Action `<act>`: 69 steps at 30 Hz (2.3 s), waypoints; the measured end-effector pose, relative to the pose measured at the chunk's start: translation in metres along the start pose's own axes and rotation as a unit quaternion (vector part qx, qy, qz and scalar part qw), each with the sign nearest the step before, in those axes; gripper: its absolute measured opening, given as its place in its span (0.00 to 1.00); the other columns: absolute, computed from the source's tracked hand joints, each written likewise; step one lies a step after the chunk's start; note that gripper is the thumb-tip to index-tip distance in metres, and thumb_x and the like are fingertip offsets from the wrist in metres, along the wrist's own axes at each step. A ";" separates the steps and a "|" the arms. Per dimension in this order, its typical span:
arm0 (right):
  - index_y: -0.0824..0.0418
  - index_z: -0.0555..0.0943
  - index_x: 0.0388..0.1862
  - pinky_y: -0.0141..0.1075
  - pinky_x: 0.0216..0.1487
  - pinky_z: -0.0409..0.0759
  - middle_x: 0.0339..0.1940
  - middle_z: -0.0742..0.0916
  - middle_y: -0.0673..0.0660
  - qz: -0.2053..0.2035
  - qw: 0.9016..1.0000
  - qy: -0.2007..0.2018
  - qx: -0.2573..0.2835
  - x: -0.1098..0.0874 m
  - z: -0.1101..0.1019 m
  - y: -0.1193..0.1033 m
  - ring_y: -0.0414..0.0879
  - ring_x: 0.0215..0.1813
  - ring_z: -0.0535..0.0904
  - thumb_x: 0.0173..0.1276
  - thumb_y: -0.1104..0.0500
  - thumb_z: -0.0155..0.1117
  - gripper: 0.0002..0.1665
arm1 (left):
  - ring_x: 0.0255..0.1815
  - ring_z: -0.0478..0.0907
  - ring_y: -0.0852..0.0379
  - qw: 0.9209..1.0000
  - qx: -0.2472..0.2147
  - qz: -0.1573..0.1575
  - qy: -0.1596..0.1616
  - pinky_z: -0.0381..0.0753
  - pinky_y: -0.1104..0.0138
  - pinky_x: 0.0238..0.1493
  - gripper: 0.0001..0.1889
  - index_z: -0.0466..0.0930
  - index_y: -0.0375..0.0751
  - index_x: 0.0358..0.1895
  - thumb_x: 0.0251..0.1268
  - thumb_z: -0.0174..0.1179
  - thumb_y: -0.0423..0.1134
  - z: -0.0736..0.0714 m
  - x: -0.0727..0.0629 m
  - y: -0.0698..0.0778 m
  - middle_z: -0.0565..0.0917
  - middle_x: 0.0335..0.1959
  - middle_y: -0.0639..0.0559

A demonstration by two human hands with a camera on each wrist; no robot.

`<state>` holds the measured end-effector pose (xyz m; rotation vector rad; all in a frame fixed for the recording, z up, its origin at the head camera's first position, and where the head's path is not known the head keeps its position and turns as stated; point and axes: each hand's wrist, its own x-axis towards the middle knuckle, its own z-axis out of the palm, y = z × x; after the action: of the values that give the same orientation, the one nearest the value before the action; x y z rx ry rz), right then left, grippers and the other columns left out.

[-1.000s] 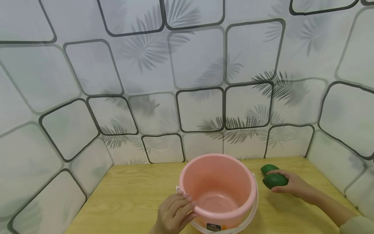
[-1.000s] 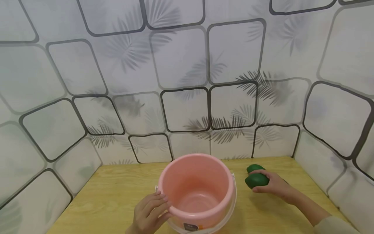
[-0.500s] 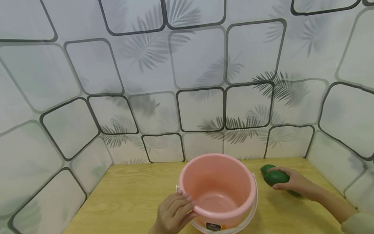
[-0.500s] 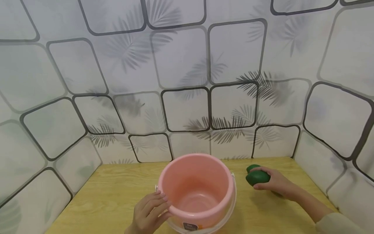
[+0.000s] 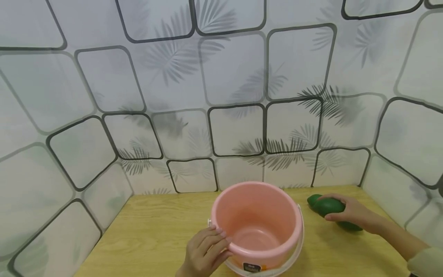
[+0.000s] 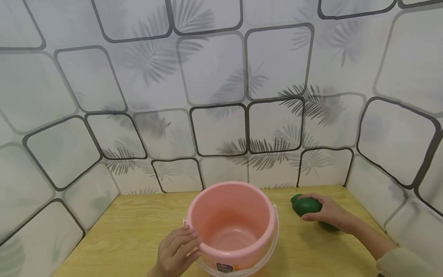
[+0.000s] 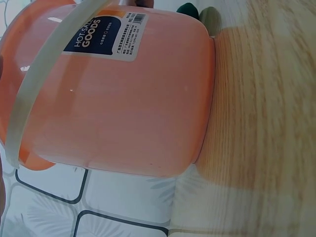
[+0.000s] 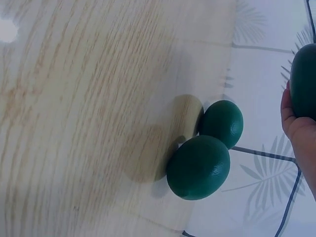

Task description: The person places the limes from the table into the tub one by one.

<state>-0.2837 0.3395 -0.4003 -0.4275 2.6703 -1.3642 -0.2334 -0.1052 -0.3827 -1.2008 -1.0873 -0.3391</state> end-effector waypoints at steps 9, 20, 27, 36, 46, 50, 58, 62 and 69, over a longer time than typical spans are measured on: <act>0.67 0.69 0.63 0.37 0.34 0.80 0.53 0.78 0.67 -0.035 0.999 0.012 -0.011 -0.001 -0.004 -0.002 0.43 0.41 0.78 0.61 0.58 0.68 0.33 | 0.26 0.81 0.54 1.000 0.002 0.009 0.006 0.85 0.66 0.29 0.15 0.83 0.35 0.26 0.64 0.61 0.44 -0.001 0.004 -0.001 0.83 0.24 0.46; 0.67 0.69 0.62 0.37 0.36 0.82 0.52 0.79 0.63 -0.056 0.998 0.005 -0.007 -0.003 -0.009 -0.010 0.39 0.42 0.79 0.63 0.60 0.65 0.30 | 0.27 0.81 0.54 1.000 0.000 0.007 -0.004 0.85 0.67 0.30 0.15 0.83 0.35 0.25 0.65 0.60 0.43 -0.003 0.012 -0.001 0.83 0.24 0.46; 0.71 0.66 0.63 0.37 0.35 0.82 0.50 0.79 0.63 -0.064 0.998 0.007 -0.012 -0.002 -0.012 -0.014 0.39 0.40 0.80 0.63 0.61 0.65 0.33 | 0.25 0.80 0.54 1.000 0.002 0.005 0.000 0.84 0.68 0.29 0.16 0.83 0.36 0.24 0.66 0.59 0.43 -0.003 0.016 -0.002 0.83 0.23 0.46; 0.71 0.66 0.63 0.37 0.35 0.83 0.50 0.80 0.62 -0.066 0.998 0.010 -0.001 -0.003 -0.013 -0.018 0.39 0.40 0.80 0.62 0.62 0.66 0.32 | 0.26 0.81 0.55 1.000 0.009 0.020 0.008 0.85 0.67 0.27 0.15 0.83 0.35 0.25 0.65 0.60 0.43 -0.001 0.010 -0.003 0.83 0.23 0.46; 0.69 0.68 0.62 0.38 0.35 0.83 0.52 0.79 0.64 -0.068 0.998 0.011 -0.008 -0.003 -0.014 -0.022 0.40 0.41 0.80 0.61 0.62 0.67 0.32 | 0.27 0.81 0.53 1.000 0.002 0.006 0.006 0.85 0.65 0.29 0.15 0.84 0.35 0.27 0.64 0.61 0.44 0.000 0.001 -0.001 0.83 0.25 0.46; 0.69 0.69 0.62 0.37 0.35 0.83 0.53 0.78 0.68 -0.072 0.997 0.015 -0.010 -0.003 -0.015 -0.024 0.40 0.41 0.80 0.61 0.62 0.67 0.32 | 0.27 0.81 0.54 1.000 0.001 0.010 0.008 0.85 0.65 0.28 0.15 0.84 0.35 0.27 0.64 0.61 0.44 0.001 0.001 -0.002 0.83 0.25 0.46; 0.68 0.70 0.61 0.36 0.33 0.83 0.51 0.79 0.67 -0.080 0.996 0.026 -0.029 -0.005 -0.015 -0.028 0.39 0.39 0.81 0.60 0.62 0.68 0.32 | 0.27 0.81 0.54 1.000 -0.006 0.003 0.003 0.85 0.65 0.29 0.15 0.84 0.34 0.28 0.64 0.61 0.44 0.000 0.000 -0.001 0.83 0.25 0.46; 0.64 0.72 0.61 0.35 0.33 0.83 0.50 0.80 0.63 -0.088 0.995 0.025 -0.033 -0.005 -0.015 -0.031 0.39 0.39 0.81 0.60 0.62 0.68 0.30 | 0.27 0.81 0.54 1.000 -0.012 -0.002 0.001 0.85 0.65 0.30 0.15 0.84 0.34 0.28 0.64 0.62 0.44 0.000 0.000 -0.001 0.83 0.24 0.46; 0.61 0.73 0.60 0.35 0.33 0.83 0.46 0.83 0.49 -0.115 0.992 0.028 -0.034 -0.005 -0.015 -0.036 0.40 0.38 0.81 0.59 0.63 0.69 0.29 | 0.27 0.82 0.53 1.000 -0.017 -0.004 -0.007 0.86 0.65 0.31 0.14 0.84 0.33 0.28 0.63 0.62 0.43 -0.001 0.002 -0.003 0.83 0.24 0.46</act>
<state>-0.2755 0.3322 -0.3626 -0.7349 2.7915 -1.3640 -0.2334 -0.1067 -0.3794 -1.2305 -1.1016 -0.3573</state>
